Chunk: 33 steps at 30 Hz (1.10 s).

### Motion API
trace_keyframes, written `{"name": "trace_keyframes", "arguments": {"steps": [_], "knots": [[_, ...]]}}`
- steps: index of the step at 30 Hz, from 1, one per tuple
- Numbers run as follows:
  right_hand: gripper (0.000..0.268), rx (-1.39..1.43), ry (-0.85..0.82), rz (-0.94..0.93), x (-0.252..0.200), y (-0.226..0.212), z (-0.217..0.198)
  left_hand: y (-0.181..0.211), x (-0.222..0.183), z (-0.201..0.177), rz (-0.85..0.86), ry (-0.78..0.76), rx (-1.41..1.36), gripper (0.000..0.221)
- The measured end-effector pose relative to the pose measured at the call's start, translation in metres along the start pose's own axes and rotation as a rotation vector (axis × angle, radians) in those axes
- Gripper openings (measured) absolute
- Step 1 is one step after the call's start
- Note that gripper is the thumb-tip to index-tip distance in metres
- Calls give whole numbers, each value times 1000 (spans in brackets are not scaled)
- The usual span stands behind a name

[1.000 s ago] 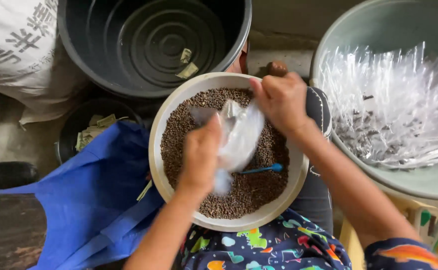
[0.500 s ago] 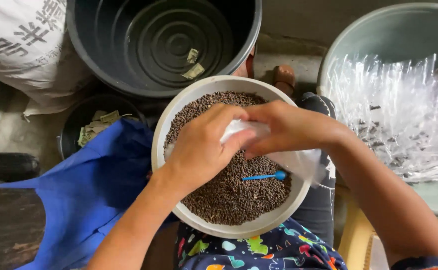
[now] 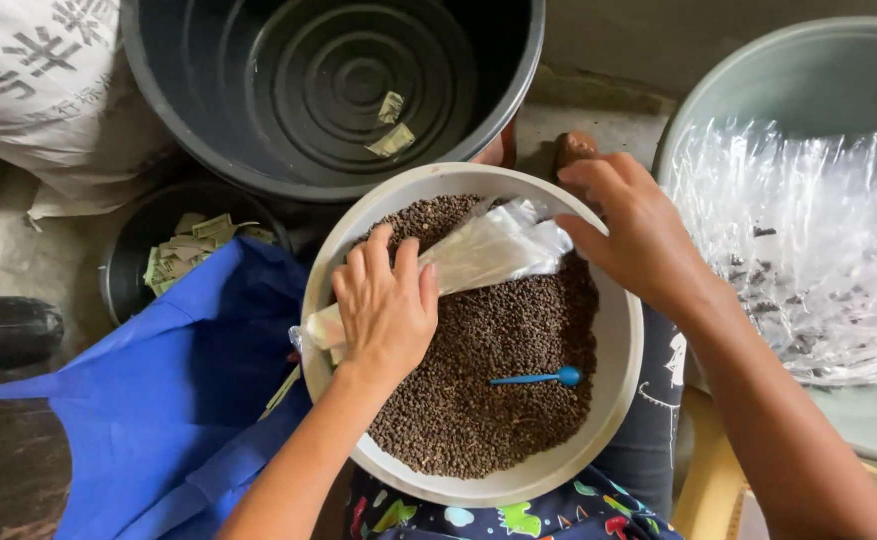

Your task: Manually filling small plastic bags with brown pellets from a large bowl while sitting on the floor.

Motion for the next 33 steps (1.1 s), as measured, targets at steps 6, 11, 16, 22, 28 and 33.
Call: {"name": "trace_keyframes", "arguments": {"steps": [6,11,16,22,28,33], "knots": [[24,26,-351,-263,-82,-75,55,11,2,32,-30,-305,-34,58],[38,-55,-399,-301,-107,-96,88,6,-1,17,74,-145,-6,79],[31,327,-307,-183,-109,-94,52,9,-4,5,130,-33,-76,64],[18,424,-110,11,-136,-50,33,21,-1,17,229,-179,-22,73],[16,518,142,178,-158,-11,23,95,-5,-42,538,200,-366,11],[24,698,223,364,-174,8,37,129,-14,-1,422,0,-105,8]]}}
Point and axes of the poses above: each hand's wrist, its own x-axis towards the middle knuckle, its own z-axis out of the palm, y = z × x, the point moved 10 cm from there along x, towards the middle knuckle, and after that the axes turned 9 degrees about -y, right-handed, at the moved point
